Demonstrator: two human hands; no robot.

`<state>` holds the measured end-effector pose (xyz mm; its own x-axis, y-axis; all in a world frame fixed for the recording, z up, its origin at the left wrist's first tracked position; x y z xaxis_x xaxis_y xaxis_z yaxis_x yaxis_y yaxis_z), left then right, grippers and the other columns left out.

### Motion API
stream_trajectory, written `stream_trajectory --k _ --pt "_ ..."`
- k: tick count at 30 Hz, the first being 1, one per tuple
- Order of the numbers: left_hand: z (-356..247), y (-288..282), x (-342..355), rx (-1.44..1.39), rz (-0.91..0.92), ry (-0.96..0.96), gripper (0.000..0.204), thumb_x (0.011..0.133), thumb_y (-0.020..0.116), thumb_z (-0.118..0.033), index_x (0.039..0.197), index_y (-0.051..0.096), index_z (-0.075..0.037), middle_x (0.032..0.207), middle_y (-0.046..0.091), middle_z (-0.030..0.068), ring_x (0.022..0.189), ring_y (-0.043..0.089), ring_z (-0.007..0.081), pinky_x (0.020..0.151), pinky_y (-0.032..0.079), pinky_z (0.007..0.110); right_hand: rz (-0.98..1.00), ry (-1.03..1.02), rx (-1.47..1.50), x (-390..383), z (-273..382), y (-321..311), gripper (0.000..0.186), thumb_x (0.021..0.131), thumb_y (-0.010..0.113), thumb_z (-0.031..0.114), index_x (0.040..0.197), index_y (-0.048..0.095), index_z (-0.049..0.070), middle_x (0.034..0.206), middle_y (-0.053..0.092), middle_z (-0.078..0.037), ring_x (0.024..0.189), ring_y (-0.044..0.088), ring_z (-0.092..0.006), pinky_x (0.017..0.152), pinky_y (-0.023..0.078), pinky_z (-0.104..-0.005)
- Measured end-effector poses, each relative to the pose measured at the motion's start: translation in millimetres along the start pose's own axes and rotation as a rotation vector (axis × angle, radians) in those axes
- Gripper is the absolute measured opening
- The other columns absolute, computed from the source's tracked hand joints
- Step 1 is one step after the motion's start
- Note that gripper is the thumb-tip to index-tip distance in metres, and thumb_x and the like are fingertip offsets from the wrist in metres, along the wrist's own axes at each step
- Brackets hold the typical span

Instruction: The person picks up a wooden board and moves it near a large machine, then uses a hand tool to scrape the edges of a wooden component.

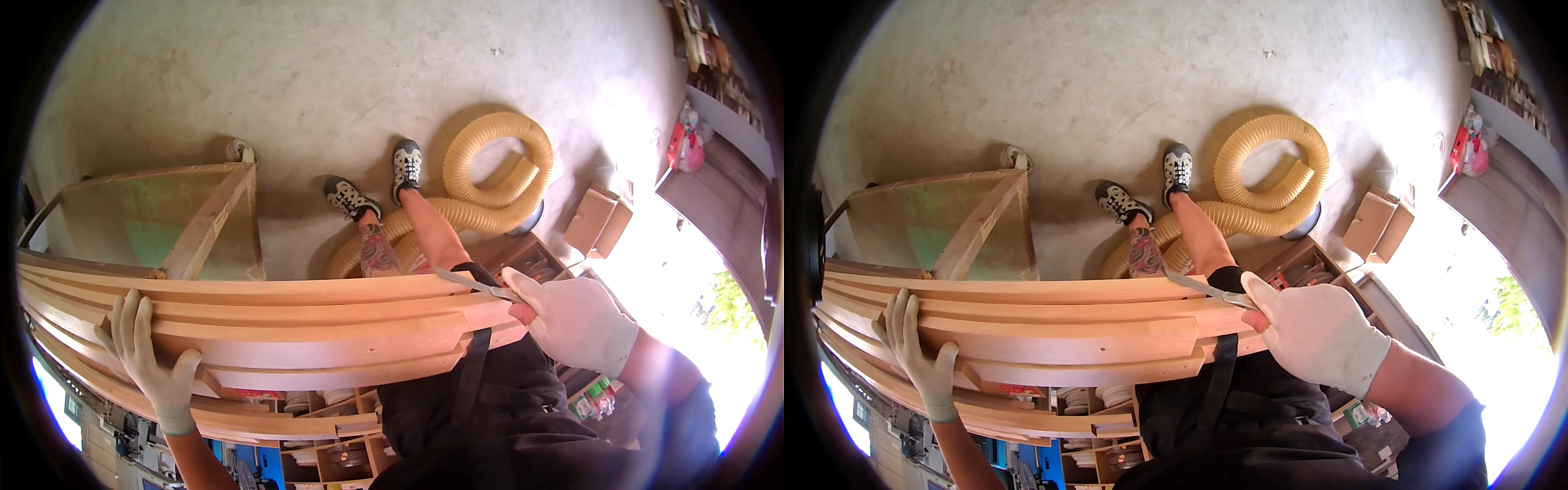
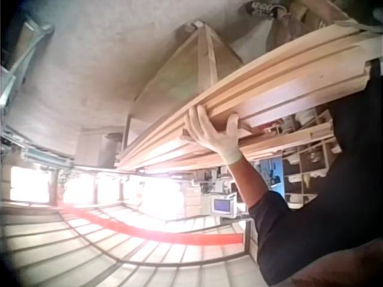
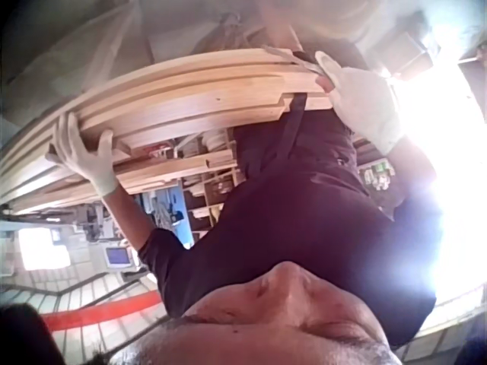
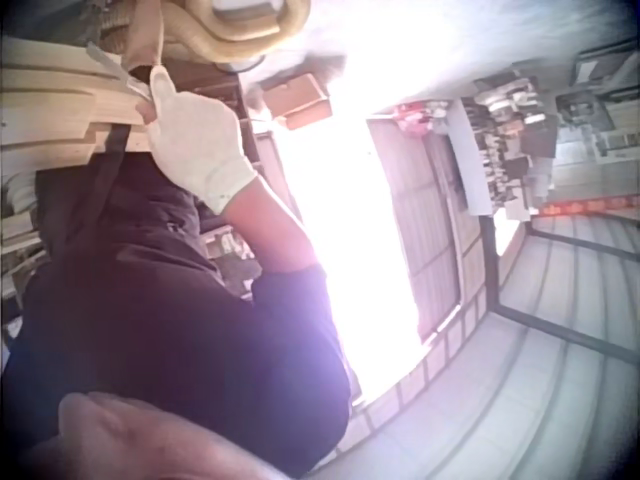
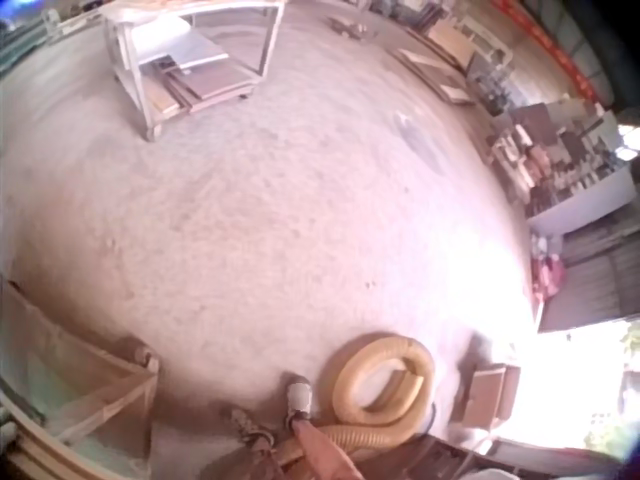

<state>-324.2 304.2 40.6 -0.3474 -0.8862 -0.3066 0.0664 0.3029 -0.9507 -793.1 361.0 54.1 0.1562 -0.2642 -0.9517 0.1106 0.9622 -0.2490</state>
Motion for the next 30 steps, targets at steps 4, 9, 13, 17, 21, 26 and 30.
stream_trajectory --k 4,9,13,17,21,26,30 --pt "0 0 -1 0.005 0.009 0.000 0.093 0.083 0.059 -0.079 0.139 0.060 -0.006 0.145 0.058 0.0151 0.142 0.046 0.0395 0.124 0.013 0.062 0.013 -0.025 -0.030 2 -2 0 0.045 0.106 0.050 0.034 0.141 0.055 0.005 0.074 0.069 -0.012 0.068 0.069 -0.0329 0.061 0.053 -0.0451" --pt "-2 -1 -3 0.014 0.010 0.000 0.093 0.082 0.058 -0.081 0.139 0.060 -0.007 0.145 0.059 0.0150 0.141 0.047 0.0392 0.124 0.013 0.062 0.000 -0.035 -0.033 15 -6 8 0.043 0.106 0.049 0.035 0.134 0.058 0.004 0.076 0.069 -0.015 0.071 0.069 -0.0355 0.063 0.053 -0.0480" --pt "-6 0 -1 -0.015 0.008 0.022 0.084 0.081 0.065 -0.064 0.139 0.059 -0.004 0.146 0.057 0.0161 0.141 0.046 0.0390 0.124 0.015 0.060 -0.086 -0.002 -0.054 38 -35 17 0.043 0.105 0.049 0.036 0.133 0.060 0.005 0.079 0.070 -0.017 0.075 0.069 -0.0387 0.067 0.053 -0.0500" --pt "-2 -1 -2 0.001 -0.002 -0.008 0.093 0.081 0.058 -0.082 0.137 0.062 -0.008 0.143 0.059 0.0151 0.141 0.047 0.0390 0.124 0.013 0.062 -0.111 0.041 0.073 30 -24 1 0.048 0.105 0.048 0.038 0.141 0.057 0.007 0.083 0.070 -0.018 0.082 0.069 -0.0380 0.075 0.054 -0.0495" --pt "1 -2 -2 0.009 0.004 -0.009 0.093 0.080 0.059 -0.081 0.137 0.061 -0.008 0.144 0.059 0.0157 0.141 0.047 0.0391 0.124 0.013 0.062 -0.011 -0.011 0.127 10 -3 3 0.045 0.106 0.047 0.037 0.137 0.060 0.008 0.082 0.069 -0.017 0.079 0.069 -0.0376 0.072 0.053 -0.0486" --pt "-1 -1 0 0.005 0.008 -0.015 0.093 0.080 0.060 -0.080 0.138 0.061 -0.008 0.144 0.059 0.0158 0.141 0.047 0.0389 0.124 0.013 0.061 -0.066 -0.065 0.092 6 -4 0 0.043 0.106 0.047 0.036 0.137 0.059 0.008 0.077 0.068 -0.015 0.074 0.068 -0.0368 0.068 0.052 -0.0483" --pt "-1 0 -1 0.005 0.012 -0.013 0.092 0.080 0.060 -0.080 0.138 0.061 -0.008 0.144 0.058 0.0156 0.141 0.047 0.0390 0.124 0.013 0.061 -0.037 -0.029 0.031 11 -7 1 0.043 0.106 0.048 0.037 0.137 0.060 0.009 0.076 0.068 -0.014 0.074 0.067 -0.0362 0.067 0.051 -0.0481"
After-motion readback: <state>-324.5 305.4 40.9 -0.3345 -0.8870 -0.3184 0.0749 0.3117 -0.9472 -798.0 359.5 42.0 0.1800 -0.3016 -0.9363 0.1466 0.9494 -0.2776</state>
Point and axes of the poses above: each hand's wrist, its own x-axis towards the middle knuckle, its own y-axis out of the palm, z = x × y, the point moved 7 cm from there along x, towards the middle knuckle
